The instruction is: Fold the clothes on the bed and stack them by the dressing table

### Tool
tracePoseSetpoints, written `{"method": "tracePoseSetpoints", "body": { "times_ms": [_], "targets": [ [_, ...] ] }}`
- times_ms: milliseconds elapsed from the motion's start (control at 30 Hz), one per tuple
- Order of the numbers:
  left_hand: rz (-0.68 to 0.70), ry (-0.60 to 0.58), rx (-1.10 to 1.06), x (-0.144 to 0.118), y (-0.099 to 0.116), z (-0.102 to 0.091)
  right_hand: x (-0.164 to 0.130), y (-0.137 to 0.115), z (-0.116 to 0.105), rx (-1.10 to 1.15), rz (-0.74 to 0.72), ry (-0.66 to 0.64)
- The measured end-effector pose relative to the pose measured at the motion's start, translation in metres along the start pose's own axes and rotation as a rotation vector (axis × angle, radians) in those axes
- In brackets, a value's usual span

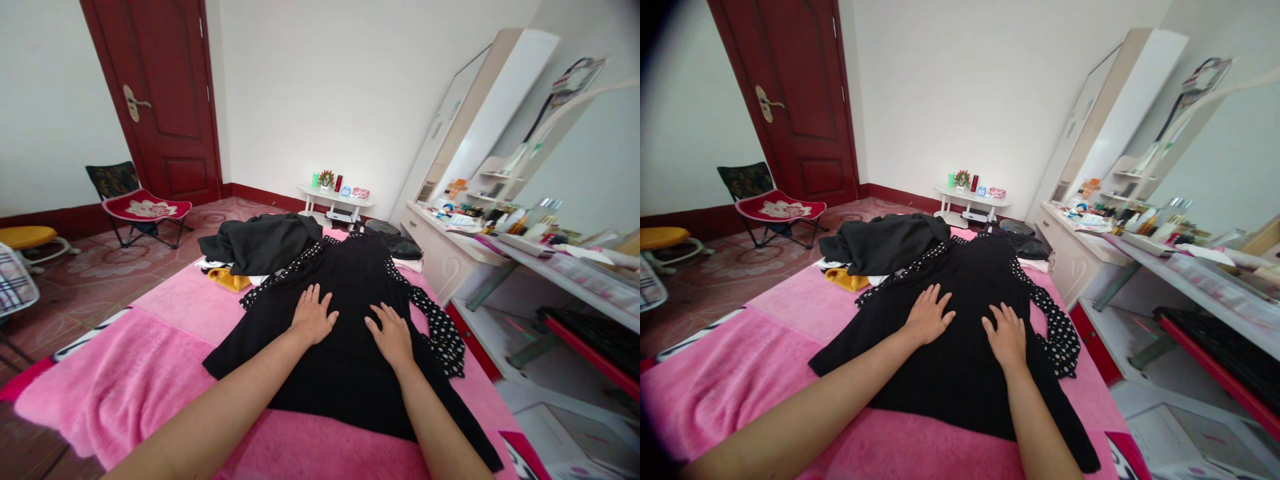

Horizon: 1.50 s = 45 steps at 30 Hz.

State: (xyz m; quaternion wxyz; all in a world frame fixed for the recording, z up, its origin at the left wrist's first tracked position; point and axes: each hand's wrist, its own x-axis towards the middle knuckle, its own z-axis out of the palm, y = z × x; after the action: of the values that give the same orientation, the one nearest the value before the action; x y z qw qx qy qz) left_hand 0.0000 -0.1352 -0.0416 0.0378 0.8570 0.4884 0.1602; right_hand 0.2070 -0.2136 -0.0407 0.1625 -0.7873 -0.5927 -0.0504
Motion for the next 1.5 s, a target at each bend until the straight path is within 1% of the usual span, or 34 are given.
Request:
{"method": "tracePoseSetpoints", "body": {
  "times_ms": [467, 867, 1500],
  "targets": [
    [0.001, -0.023, -0.01, -0.0009, 0.0017, -0.0069, 0.0006, 0.0, -0.0006, 0.004, 0.004, -0.007],
    [0.006, 0.002, -0.015, -0.0006, -0.0002, -0.0016, 0.0008, 0.0003, 0.0015, 0.003, -0.003, 0.001],
    [0.012, 0.0, -0.017, -0.0002, -0.001, -0.0012, -0.0009, -0.0016, -0.0027, 0.01, -0.001, -0.005]
  ]
}}
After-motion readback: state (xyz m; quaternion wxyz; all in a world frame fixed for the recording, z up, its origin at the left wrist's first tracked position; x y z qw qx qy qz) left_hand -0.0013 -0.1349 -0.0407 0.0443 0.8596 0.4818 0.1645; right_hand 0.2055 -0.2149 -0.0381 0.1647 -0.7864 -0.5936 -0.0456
